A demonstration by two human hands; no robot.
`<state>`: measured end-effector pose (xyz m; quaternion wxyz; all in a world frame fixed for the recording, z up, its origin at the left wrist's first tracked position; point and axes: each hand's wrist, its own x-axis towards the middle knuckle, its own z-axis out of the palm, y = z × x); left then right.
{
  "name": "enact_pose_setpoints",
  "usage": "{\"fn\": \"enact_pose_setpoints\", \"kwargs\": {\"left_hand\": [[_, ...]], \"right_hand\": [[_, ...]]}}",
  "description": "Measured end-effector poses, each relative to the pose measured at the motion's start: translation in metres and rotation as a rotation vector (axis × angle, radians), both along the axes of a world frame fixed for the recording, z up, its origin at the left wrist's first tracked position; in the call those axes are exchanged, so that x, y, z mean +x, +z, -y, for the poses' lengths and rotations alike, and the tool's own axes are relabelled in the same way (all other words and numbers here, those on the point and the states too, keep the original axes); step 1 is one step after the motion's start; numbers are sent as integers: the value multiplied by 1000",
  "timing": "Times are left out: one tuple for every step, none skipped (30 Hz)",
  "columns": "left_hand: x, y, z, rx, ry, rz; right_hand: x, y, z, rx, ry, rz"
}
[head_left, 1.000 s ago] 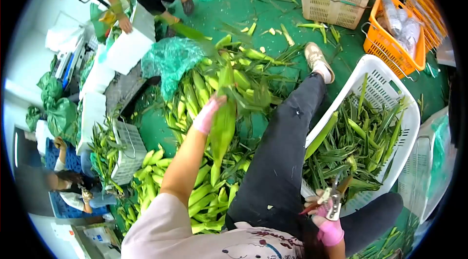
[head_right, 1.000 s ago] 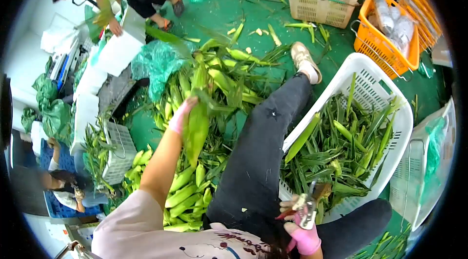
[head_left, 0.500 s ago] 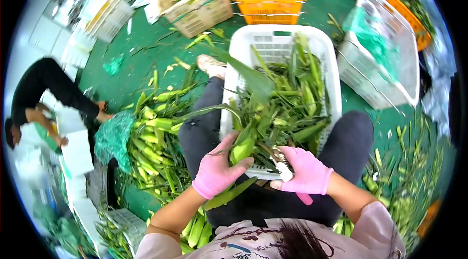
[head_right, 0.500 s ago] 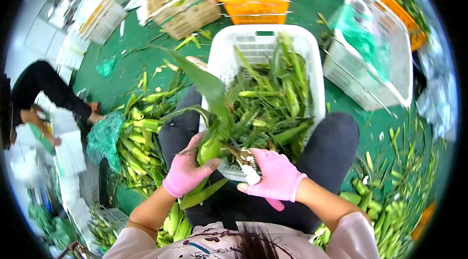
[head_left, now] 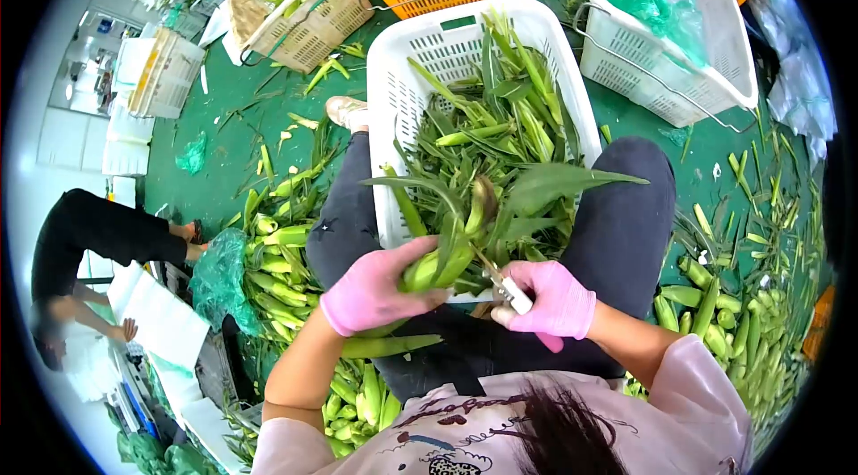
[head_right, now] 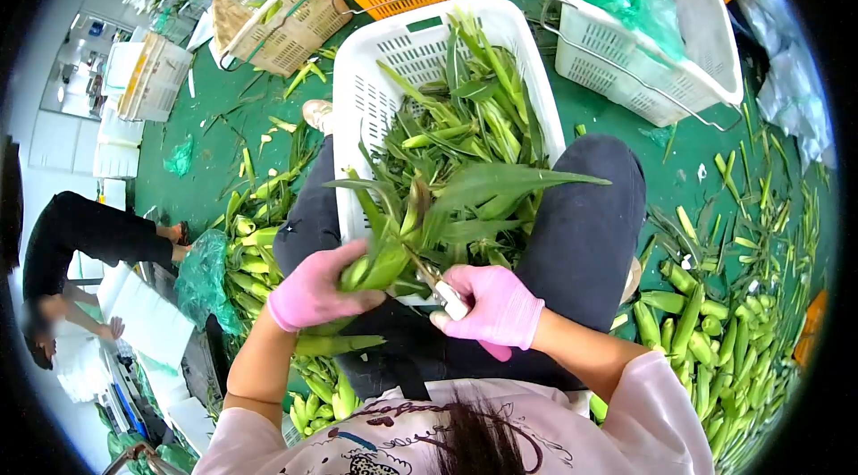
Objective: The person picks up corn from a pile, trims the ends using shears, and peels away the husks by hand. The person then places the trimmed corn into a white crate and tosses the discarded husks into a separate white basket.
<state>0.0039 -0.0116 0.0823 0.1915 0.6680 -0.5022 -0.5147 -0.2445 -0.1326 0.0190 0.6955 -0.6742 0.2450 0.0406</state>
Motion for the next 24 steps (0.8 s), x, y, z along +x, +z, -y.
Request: {"fn": "enact_pose_setpoints", "kwargs": {"left_hand": [[7, -4, -4, -19, 107, -113], [14, -8, -9, -38, 219, -219], [20, -5, -6, -10, 296, -294], [27, -7, -8, 17, 280, -375], [35, -15, -13, 48, 262, -460], [38, -20, -15, 84, 241, -552], [42, -26, -12, 163, 106, -620], [41, -33, -9, 218, 40, -669], [37, -42, -7, 273, -27, -720], [33, -53, -7, 328, -90, -770], [30, -59, -11, 397, -70, -849], [24, -58, -10, 469, -47, -923], [22, -53, -9, 429, 5, -965], [21, -46, -6, 384, 60, -1001], [21, -49, -8, 162, 197, -974], [30, -47, -3, -38, 249, -935], [33, -39, -1, -200, 433, -902], [31, -31, 1, -357, 613, -863], [31, -36, 4, -455, 837, -829], [32, -42, 7, -552, 1057, -792], [34, -44, 9, -571, 1150, -895], [28, -44, 13, -634, 1258, -919], [18, -41, 20, -694, 1363, -947], [9, -42, 25, -749, 1467, -977]], "right_hand": [[-5, 6, 2, 202, -28, 8], [-9, 16, 4, 404, -49, 21], [-12, 19, 4, 478, 3, -10], [-15, 23, 4, 547, 56, -44], [-17, 15, -3, 606, 83, 41], [-14, 10, -9, 668, 105, 120], [-12, 5, -10, 685, 166, 168], [-11, 2, -12, 634, 175, 189], [-7, 2, -11, 450, 222, 241], [2, 7, -6, 265, 272, 290], [4, 21, 4, 325, 327, 75], [10, 39, 9, 494, 235, 2], [9, 37, 6, 589, 89, 19], [5, 33, 3, 678, -54, 39], [0, 31, 0, 688, -179, 90], [-6, 43, 5, 726, -214, 20], [-11, 40, 3, 691, -198, 165], [-16, 38, -4, 660, -186, 310], [-17, 37, -12, 492, -129, 282], [-18, 40, -16, 460, -83, 320], [-19, 36, -23, 386, -71, 287], [-19, 27, -30, 308, -66, 253], [-17, 18, -35, 246, -89, 268], [-15, 12, -37, 273, -118, 156]]}}
